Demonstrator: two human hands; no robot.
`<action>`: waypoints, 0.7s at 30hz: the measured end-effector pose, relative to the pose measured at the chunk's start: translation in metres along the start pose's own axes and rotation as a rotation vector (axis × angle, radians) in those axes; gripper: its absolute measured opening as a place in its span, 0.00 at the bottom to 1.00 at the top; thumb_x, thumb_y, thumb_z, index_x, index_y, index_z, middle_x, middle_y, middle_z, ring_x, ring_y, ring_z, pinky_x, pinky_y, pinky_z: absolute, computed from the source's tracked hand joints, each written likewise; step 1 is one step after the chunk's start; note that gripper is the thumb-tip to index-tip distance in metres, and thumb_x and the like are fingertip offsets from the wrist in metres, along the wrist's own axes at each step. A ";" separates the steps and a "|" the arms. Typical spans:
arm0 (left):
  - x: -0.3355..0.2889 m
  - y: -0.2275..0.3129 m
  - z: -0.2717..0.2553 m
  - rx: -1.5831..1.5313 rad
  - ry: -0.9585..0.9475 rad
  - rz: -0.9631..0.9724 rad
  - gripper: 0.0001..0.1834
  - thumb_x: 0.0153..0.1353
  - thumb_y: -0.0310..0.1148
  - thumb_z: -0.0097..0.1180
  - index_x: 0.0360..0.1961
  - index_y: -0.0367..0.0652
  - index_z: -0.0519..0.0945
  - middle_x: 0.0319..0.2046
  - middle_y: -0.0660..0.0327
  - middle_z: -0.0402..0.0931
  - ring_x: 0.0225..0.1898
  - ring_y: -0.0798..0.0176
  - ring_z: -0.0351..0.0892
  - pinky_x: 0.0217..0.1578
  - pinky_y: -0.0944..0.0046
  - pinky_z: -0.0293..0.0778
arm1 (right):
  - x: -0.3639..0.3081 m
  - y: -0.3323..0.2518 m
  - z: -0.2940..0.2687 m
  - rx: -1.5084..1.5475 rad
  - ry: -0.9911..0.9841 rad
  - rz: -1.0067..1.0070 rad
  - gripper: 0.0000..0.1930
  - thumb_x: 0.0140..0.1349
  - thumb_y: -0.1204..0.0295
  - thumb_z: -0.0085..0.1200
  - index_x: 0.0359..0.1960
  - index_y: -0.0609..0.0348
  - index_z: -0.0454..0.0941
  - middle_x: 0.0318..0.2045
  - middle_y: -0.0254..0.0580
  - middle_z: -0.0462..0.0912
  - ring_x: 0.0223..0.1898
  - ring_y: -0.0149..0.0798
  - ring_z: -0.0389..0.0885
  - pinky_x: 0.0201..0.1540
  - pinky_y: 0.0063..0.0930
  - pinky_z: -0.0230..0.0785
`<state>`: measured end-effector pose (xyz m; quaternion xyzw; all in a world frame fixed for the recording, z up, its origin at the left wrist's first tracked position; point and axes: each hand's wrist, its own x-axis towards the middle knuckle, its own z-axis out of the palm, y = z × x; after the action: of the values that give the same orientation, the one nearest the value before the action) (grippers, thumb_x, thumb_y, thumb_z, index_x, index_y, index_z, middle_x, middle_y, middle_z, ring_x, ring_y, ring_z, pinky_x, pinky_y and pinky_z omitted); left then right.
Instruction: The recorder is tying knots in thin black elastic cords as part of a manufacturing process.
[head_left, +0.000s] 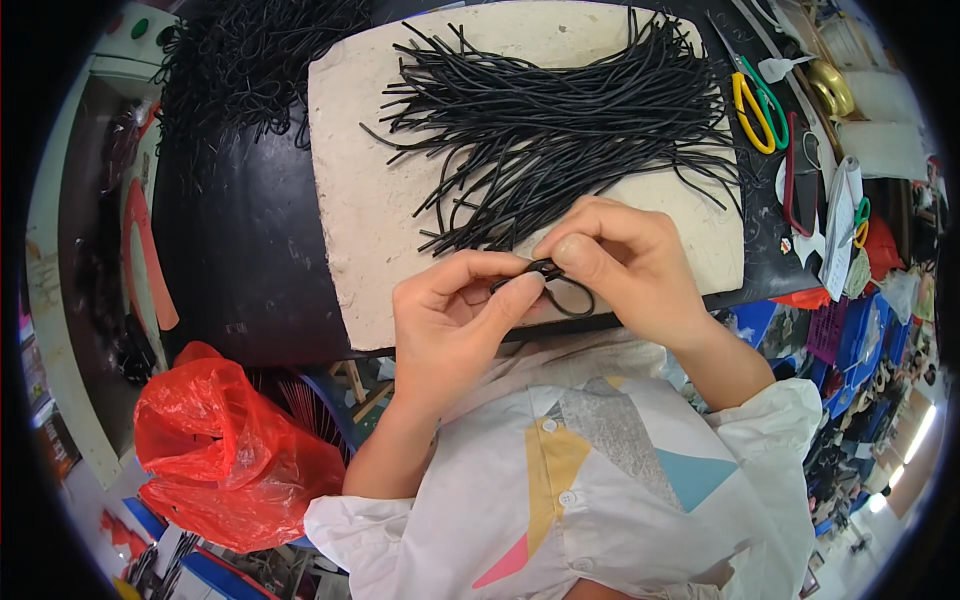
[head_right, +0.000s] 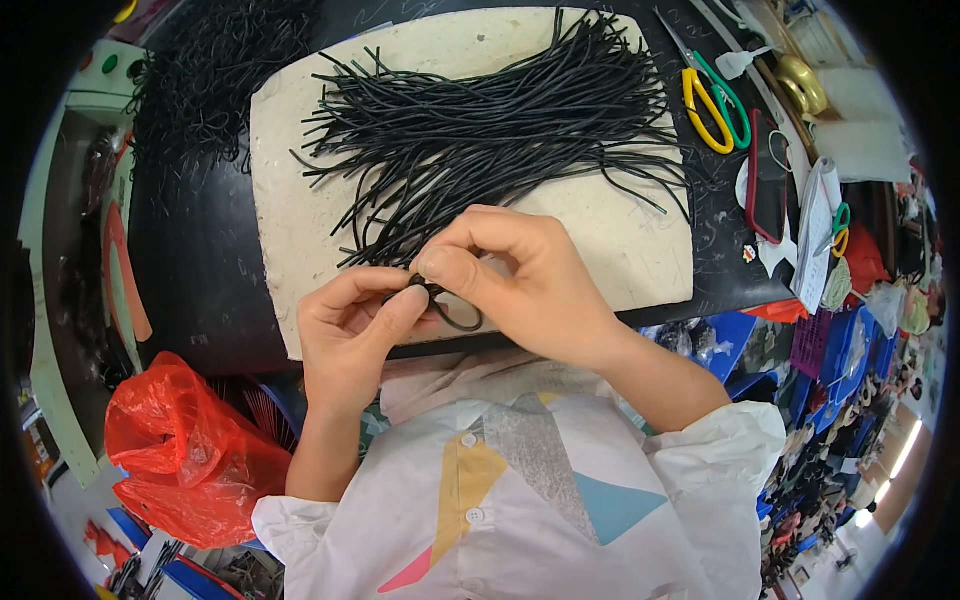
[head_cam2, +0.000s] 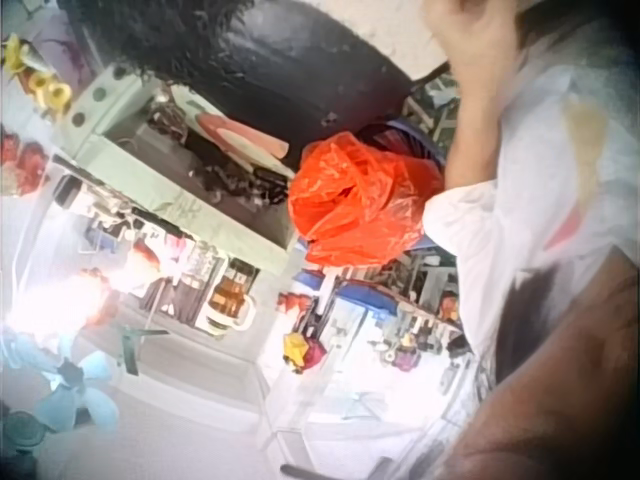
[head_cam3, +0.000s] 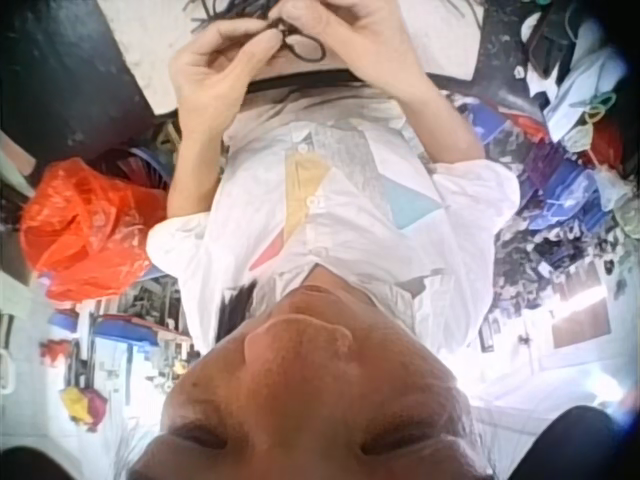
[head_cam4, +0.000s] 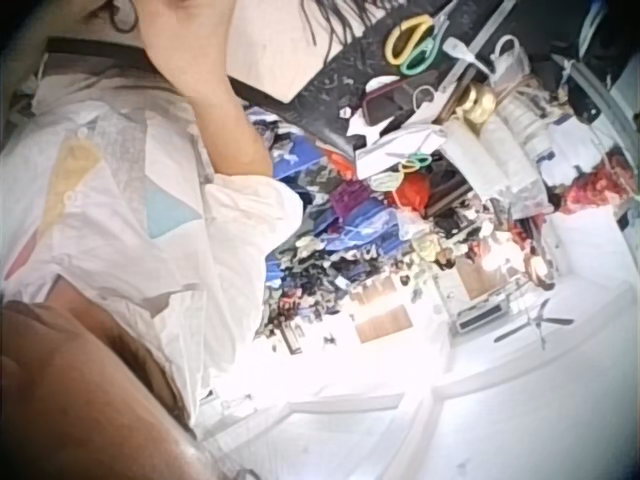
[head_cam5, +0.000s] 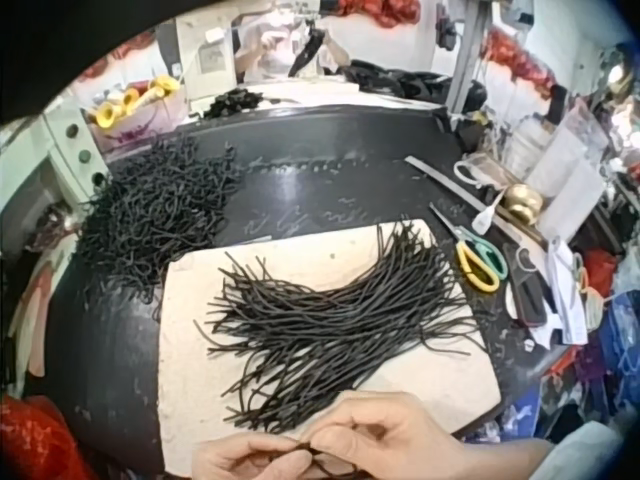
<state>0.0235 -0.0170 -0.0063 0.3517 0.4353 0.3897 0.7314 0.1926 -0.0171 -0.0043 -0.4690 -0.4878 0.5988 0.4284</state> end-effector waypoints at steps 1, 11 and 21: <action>-0.001 0.000 0.000 0.053 0.041 0.036 0.07 0.50 0.16 0.54 0.33 0.28 0.75 0.29 0.56 0.76 0.31 0.69 0.77 0.33 0.74 0.75 | -0.001 -0.003 -0.001 -0.156 0.017 -0.071 0.06 0.55 0.75 0.52 0.32 0.63 0.77 0.23 0.34 0.77 0.26 0.22 0.73 0.29 0.16 0.65; 0.002 0.006 -0.009 0.286 -0.084 0.059 0.08 0.46 0.13 0.55 0.30 0.28 0.75 0.26 0.54 0.75 0.25 0.68 0.76 0.27 0.73 0.75 | -0.001 -0.007 -0.011 -0.476 -0.226 -0.134 0.06 0.50 0.78 0.51 0.30 0.65 0.76 0.22 0.43 0.77 0.23 0.38 0.76 0.25 0.25 0.66; 0.007 0.008 -0.018 0.150 -0.018 0.011 0.02 0.54 0.18 0.51 0.30 0.30 0.74 0.28 0.57 0.76 0.29 0.68 0.77 0.32 0.73 0.76 | -0.007 -0.007 -0.006 -0.538 -0.051 -0.195 0.04 0.48 0.77 0.53 0.27 0.64 0.74 0.22 0.43 0.75 0.23 0.40 0.77 0.25 0.26 0.68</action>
<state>0.0069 -0.0046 -0.0089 0.4116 0.4549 0.3569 0.7045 0.2004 -0.0214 0.0035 -0.5014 -0.6825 0.4154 0.3320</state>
